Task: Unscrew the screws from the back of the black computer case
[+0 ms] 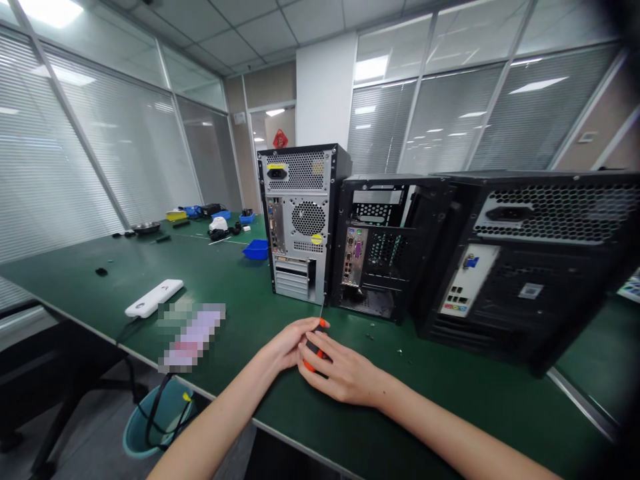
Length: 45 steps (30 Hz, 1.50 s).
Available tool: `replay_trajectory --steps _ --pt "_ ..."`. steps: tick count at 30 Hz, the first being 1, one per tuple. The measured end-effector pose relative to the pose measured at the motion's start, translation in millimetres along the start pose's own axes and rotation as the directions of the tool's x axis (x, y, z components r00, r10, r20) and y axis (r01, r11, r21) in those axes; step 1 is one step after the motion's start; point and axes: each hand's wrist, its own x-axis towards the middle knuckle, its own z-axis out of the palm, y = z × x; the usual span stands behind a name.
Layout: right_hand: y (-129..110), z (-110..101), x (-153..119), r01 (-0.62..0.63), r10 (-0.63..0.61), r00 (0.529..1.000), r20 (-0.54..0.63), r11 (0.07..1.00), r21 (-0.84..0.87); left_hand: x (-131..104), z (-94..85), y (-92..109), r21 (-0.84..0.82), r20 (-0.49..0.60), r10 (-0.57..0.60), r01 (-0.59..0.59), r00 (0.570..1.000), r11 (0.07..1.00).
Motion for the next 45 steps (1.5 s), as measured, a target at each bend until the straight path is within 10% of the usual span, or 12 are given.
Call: replay_trajectory --steps 14,22,26,30,35,41,45 --pt "0.2 -10.6 0.6 -0.09 0.087 0.996 -0.021 0.963 -0.254 -1.1 3.6 -2.3 0.044 0.149 0.071 -0.078 0.986 0.996" --pt "1.5 -33.3 -0.1 -0.316 0.312 0.948 -0.069 0.947 -0.061 -7.1 8.2 1.9 0.156 0.176 0.053 -0.081 0.983 0.984" --pt "17.5 -55.8 -15.4 -0.637 0.669 0.743 -0.036 0.722 0.272 -11.4 13.2 4.0 0.221 0.182 0.09 -0.13 0.979 0.967" --pt "27.4 -82.7 -36.7 -0.807 0.912 0.411 0.003 0.362 0.466 -15.2 18.4 2.6 0.422 0.242 0.046 -0.148 0.969 0.895" --pt "29.7 -99.8 -62.6 -0.549 0.916 -0.051 0.398 -0.358 0.755 -11.1 24.1 -5.2 0.628 0.253 -0.031 -0.14 0.967 0.766" --pt "29.7 -92.7 -91.7 -0.17 0.719 -0.211 0.663 -0.694 0.699 -0.9 39.2 -2.5 0.759 0.287 -0.089 -0.17 0.954 0.628" --pt "28.9 -87.7 -104.5 -0.085 0.653 -0.261 0.711 -0.749 0.657 6.7 52.4 6.1 0.907 0.312 -0.032 -0.288 0.949 0.308"
